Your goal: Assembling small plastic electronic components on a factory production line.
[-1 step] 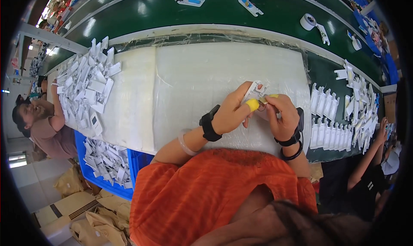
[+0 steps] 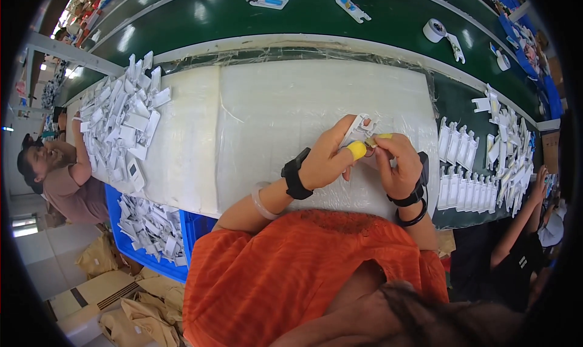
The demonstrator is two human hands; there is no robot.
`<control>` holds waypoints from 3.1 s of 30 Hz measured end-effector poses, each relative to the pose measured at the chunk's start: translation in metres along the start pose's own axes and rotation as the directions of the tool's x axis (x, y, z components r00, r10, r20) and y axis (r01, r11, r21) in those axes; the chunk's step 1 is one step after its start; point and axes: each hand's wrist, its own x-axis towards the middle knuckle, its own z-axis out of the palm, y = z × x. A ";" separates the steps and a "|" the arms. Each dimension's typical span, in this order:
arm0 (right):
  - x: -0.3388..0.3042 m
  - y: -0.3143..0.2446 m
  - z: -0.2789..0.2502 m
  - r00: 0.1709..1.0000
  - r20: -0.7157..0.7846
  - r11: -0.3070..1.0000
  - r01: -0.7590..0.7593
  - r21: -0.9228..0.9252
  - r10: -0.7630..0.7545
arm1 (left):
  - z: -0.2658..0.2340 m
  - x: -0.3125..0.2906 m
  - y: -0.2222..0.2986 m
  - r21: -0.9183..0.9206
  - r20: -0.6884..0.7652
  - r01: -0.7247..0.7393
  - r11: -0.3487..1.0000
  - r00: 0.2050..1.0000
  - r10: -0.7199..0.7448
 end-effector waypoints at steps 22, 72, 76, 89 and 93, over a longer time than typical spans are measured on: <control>-0.003 0.005 0.001 0.990 -0.061 0.991 0.120 -0.056 -0.124 | 0.004 -0.004 0.006 0.275 0.043 -0.074 0.959 0.997 0.065; 0.005 0.017 0.000 0.996 0.088 0.987 0.015 -0.162 -0.001 | -0.327 0.053 0.149 0.653 -0.058 0.687 -0.319 0.465 0.883; 0.006 0.021 0.004 0.990 0.140 0.984 -0.010 -0.179 0.035 | -0.340 0.117 0.145 0.711 -0.255 0.636 -0.301 0.632 0.732; 0.004 0.027 0.007 0.977 0.177 0.980 -0.086 -0.180 0.118 | -0.381 0.215 0.103 0.421 -0.872 0.819 0.389 0.247 0.423; 0.002 0.028 0.008 0.981 0.170 0.984 -0.066 -0.166 0.094 | -0.386 0.225 0.098 0.395 -0.901 0.703 0.592 0.170 0.399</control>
